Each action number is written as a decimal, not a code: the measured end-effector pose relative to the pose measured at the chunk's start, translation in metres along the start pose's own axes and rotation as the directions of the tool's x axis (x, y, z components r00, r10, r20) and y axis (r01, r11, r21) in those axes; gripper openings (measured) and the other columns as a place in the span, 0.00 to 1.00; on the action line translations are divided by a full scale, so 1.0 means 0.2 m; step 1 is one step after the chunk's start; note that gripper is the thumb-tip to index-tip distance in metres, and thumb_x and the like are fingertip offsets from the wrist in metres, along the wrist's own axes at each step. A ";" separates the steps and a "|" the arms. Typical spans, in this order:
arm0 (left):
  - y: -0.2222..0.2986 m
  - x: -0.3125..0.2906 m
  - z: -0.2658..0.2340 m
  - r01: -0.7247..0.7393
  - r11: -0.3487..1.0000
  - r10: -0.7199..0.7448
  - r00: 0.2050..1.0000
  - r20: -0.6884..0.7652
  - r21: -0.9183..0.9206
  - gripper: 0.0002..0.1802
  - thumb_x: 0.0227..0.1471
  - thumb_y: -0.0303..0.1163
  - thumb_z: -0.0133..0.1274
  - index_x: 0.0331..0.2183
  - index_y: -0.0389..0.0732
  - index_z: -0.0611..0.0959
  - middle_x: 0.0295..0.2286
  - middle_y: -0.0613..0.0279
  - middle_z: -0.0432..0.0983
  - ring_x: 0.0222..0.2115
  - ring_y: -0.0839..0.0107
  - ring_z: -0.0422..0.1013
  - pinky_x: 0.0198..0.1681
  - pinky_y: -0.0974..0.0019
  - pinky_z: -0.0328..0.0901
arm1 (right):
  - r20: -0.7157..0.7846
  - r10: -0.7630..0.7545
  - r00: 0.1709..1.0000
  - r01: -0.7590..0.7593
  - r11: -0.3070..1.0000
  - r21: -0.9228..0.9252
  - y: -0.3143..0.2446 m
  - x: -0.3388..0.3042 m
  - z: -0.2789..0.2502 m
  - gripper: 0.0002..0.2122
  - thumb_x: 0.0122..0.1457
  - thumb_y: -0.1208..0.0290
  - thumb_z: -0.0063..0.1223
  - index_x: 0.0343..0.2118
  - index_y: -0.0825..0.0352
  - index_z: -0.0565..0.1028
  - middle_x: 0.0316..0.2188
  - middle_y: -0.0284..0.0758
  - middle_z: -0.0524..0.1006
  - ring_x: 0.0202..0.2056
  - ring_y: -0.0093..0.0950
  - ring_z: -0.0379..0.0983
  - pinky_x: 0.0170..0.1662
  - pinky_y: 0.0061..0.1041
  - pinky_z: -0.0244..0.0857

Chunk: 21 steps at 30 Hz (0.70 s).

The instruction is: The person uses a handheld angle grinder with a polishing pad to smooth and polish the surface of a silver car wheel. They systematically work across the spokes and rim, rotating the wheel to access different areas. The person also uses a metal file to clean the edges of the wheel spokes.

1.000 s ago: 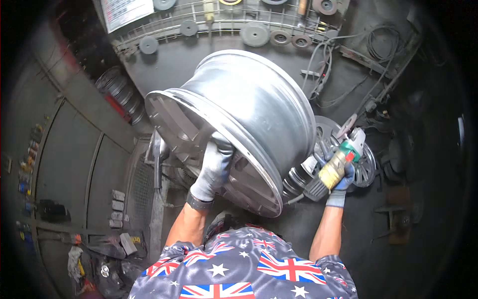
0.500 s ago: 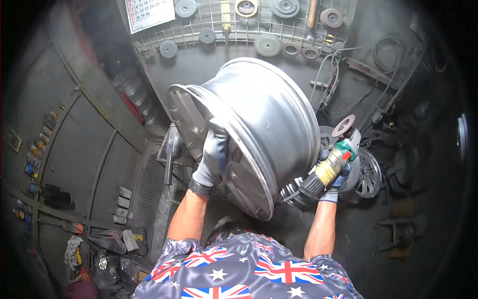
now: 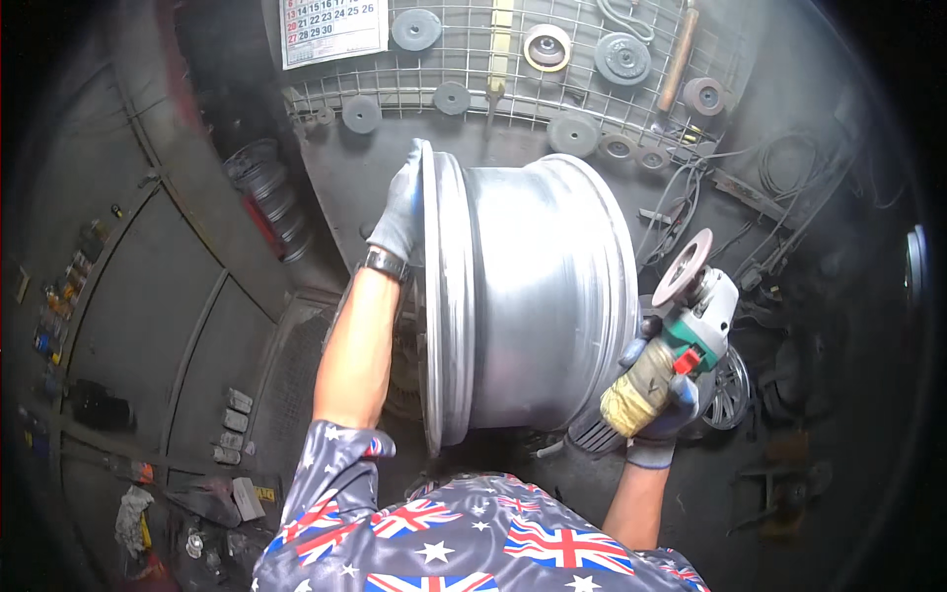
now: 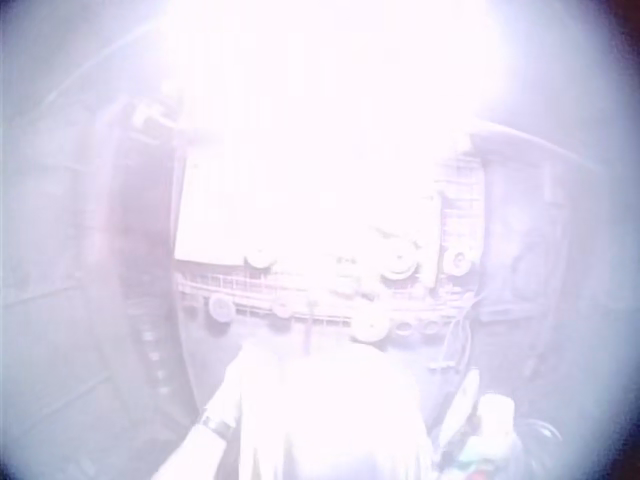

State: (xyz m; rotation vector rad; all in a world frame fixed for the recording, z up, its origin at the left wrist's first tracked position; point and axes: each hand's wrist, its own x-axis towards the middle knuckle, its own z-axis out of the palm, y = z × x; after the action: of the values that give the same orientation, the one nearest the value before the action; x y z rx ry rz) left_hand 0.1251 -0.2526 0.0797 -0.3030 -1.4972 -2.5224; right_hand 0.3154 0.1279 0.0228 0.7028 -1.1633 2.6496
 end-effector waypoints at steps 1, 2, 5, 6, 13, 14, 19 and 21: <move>-0.04 0.12 -0.04 0.066 0.995 -0.067 0.998 -0.004 -0.072 0.29 0.65 0.63 0.44 0.33 0.46 0.81 0.27 0.67 0.79 0.27 0.72 0.77 0.32 0.65 0.75 | -0.048 0.001 0.999 -0.001 1.000 -0.012 0.03 -0.01 0.06 0.38 0.54 0.54 0.62 0.61 0.75 0.63 0.47 0.50 0.75 0.39 0.41 0.79 0.40 0.37 0.79; -0.06 0.22 -0.07 0.131 0.982 -0.132 0.991 0.000 -0.138 0.28 0.65 0.63 0.46 0.33 0.47 0.81 0.27 0.67 0.79 0.26 0.72 0.77 0.32 0.64 0.75 | -0.095 -0.003 0.996 0.001 1.000 -0.021 0.04 -0.03 0.09 0.37 0.54 0.55 0.61 0.61 0.75 0.63 0.45 0.51 0.76 0.39 0.41 0.79 0.40 0.37 0.80; -0.18 0.44 -0.14 0.217 0.968 -0.214 0.976 0.036 -0.126 0.29 0.63 0.63 0.48 0.32 0.46 0.82 0.27 0.64 0.79 0.26 0.68 0.77 0.33 0.62 0.75 | -0.107 0.022 0.994 -0.023 1.000 -0.007 0.12 -0.03 0.08 0.36 0.55 0.55 0.60 0.61 0.75 0.63 0.44 0.52 0.76 0.38 0.42 0.80 0.40 0.38 0.80; -0.22 0.52 -0.15 0.245 0.960 -0.239 0.969 0.061 -0.136 0.29 0.63 0.63 0.48 0.32 0.46 0.82 0.27 0.64 0.79 0.25 0.68 0.77 0.33 0.61 0.75 | -0.115 -0.003 0.993 -0.001 0.999 -0.035 0.14 -0.01 0.10 0.36 0.55 0.56 0.60 0.61 0.75 0.63 0.44 0.52 0.76 0.38 0.42 0.80 0.40 0.39 0.80; -0.73 0.87 -0.44 0.256 0.961 -0.255 0.967 0.022 -0.106 0.31 0.62 0.65 0.46 0.26 0.47 0.80 0.23 0.63 0.77 0.23 0.65 0.74 0.29 0.61 0.72 | -0.248 0.181 0.952 -0.200 0.978 -0.057 0.05 0.10 0.08 0.33 0.50 0.56 0.61 0.54 0.76 0.69 0.43 0.49 0.77 0.37 0.38 0.79 0.42 0.35 0.76; -0.80 0.81 -0.32 0.331 0.925 -0.332 0.943 0.025 -0.189 0.31 0.61 0.65 0.46 0.27 0.47 0.80 0.24 0.63 0.77 0.23 0.65 0.74 0.29 0.62 0.72 | -0.268 0.180 0.946 -0.211 0.973 -0.090 -0.03 0.07 0.02 0.33 0.50 0.56 0.61 0.53 0.76 0.69 0.43 0.49 0.77 0.38 0.38 0.79 0.43 0.35 0.76; -0.71 0.64 -0.15 0.383 0.862 -0.364 0.924 0.120 -0.333 0.27 0.62 0.61 0.48 0.27 0.48 0.81 0.24 0.66 0.77 0.22 0.68 0.73 0.27 0.63 0.72 | -0.291 0.023 0.957 -0.095 0.967 -0.236 0.03 0.00 -0.07 0.33 0.58 0.52 0.56 0.58 0.76 0.66 0.47 0.49 0.76 0.42 0.39 0.79 0.44 0.38 0.77; -0.63 0.63 -0.15 0.299 0.913 -0.310 0.951 0.003 -0.279 0.24 0.63 0.57 0.51 0.28 0.46 0.81 0.24 0.66 0.78 0.20 0.70 0.73 0.25 0.65 0.71 | -0.280 0.003 0.960 -0.052 0.984 -0.169 0.07 0.01 -0.08 0.34 0.59 0.53 0.55 0.61 0.74 0.64 0.49 0.49 0.74 0.42 0.40 0.79 0.45 0.42 0.78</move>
State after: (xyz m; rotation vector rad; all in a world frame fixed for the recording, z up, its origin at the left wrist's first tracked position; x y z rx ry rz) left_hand -0.0308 -0.2284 -0.0061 -0.0549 -1.2570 -2.9704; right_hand 0.3029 0.1305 0.0050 0.2730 -1.3076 2.5216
